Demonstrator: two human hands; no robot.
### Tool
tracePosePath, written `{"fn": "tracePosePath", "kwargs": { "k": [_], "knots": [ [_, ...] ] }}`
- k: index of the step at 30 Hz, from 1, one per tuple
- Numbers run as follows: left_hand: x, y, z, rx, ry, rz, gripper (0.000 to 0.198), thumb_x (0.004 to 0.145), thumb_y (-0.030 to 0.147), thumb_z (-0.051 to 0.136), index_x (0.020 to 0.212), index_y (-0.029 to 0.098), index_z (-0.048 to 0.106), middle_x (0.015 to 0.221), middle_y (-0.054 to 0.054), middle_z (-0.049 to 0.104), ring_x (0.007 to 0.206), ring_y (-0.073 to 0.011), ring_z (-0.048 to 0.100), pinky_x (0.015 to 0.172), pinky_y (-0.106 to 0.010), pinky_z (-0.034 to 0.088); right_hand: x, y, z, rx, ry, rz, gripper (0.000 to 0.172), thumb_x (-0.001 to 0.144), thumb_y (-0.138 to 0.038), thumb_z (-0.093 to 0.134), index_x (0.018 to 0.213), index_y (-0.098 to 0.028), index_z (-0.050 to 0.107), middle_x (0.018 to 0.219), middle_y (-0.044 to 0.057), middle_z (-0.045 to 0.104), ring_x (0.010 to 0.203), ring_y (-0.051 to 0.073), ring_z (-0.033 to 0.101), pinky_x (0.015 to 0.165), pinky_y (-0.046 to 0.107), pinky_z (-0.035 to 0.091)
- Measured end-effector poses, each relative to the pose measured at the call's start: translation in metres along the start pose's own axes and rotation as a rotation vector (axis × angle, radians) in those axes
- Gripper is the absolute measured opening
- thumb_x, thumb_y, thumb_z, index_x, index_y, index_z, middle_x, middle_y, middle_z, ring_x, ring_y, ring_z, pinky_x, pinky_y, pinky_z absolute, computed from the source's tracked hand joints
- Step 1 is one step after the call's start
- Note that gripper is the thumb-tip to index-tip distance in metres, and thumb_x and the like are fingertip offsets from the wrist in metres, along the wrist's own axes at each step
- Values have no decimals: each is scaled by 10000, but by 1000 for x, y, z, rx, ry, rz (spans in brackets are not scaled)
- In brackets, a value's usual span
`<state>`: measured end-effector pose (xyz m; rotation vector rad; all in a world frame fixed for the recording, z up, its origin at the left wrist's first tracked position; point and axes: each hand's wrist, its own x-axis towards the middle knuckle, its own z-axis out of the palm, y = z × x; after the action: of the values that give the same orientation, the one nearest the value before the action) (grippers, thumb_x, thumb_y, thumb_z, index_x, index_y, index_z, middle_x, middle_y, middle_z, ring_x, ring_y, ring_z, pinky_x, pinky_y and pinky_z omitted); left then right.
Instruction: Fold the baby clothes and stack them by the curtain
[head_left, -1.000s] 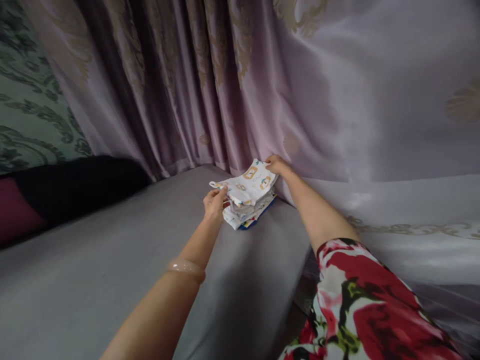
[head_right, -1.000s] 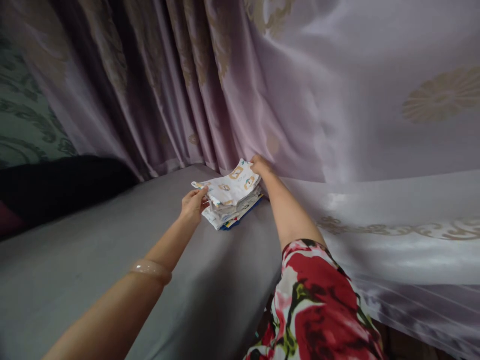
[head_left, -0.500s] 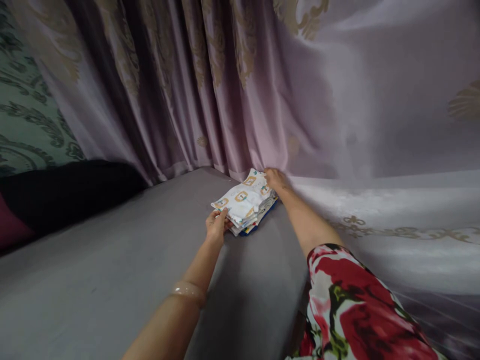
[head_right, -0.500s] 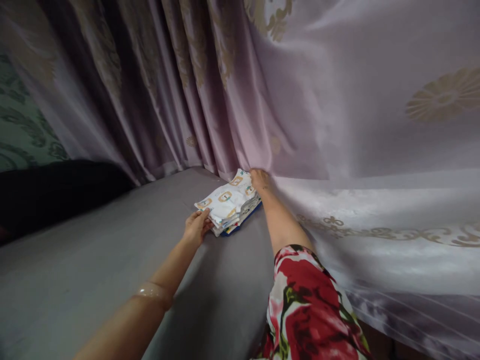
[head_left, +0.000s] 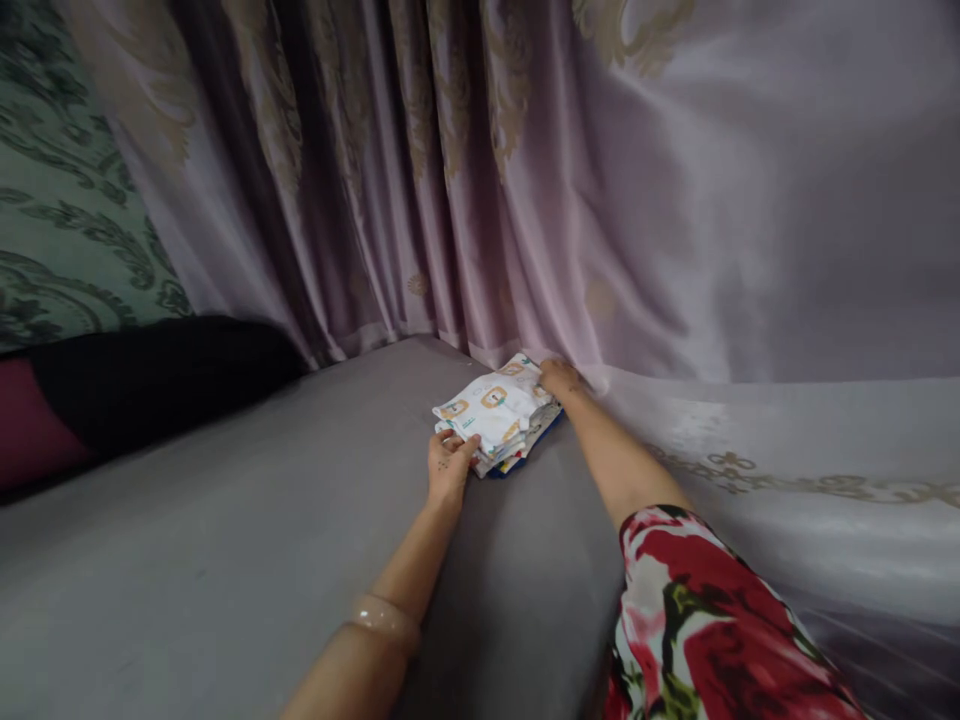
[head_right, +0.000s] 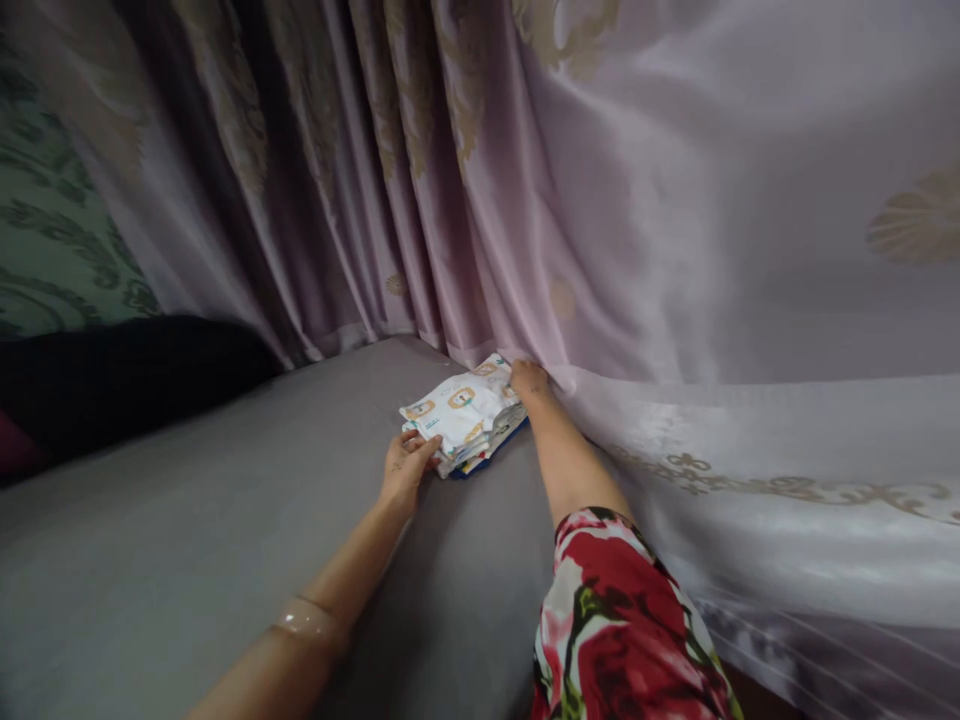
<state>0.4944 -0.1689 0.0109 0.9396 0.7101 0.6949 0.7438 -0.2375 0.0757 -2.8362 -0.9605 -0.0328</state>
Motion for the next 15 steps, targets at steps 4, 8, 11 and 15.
{"fn": "tracePosePath", "kwargs": {
  "k": [4,8,11,15],
  "knots": [
    [-3,1,3,1,10,-9,439,678,110,770,976,180,456,699,40,592,611,-107,620,568,-217,501,3,-25,3,-3,21,-60,401,965,-327,374,1275,-171,575,1328,149,560,1253,242,482,1021,331,344],
    [-8,7,3,-8,11,-27,469,649,102,788,989,175,473,732,24,603,630,-116,630,596,-233,507,3,-34,14,18,-49,-74,474,989,-418,259,1315,-229,547,1381,91,530,1271,233,463,1034,371,341],
    [-13,16,-7,39,-35,-37,507,645,154,800,1050,173,495,788,-26,650,698,-148,654,618,-243,503,-1,-27,18,28,-91,-53,531,994,-435,171,1362,-245,502,1386,96,526,1249,250,491,1013,420,366],
    [-16,31,-50,209,-61,13,470,669,218,768,1068,170,524,827,-67,674,744,-169,662,624,-246,498,-5,-26,13,27,-88,-62,559,990,-432,139,1389,-221,469,1415,121,490,1289,271,450,1036,459,339]
  ]
}}
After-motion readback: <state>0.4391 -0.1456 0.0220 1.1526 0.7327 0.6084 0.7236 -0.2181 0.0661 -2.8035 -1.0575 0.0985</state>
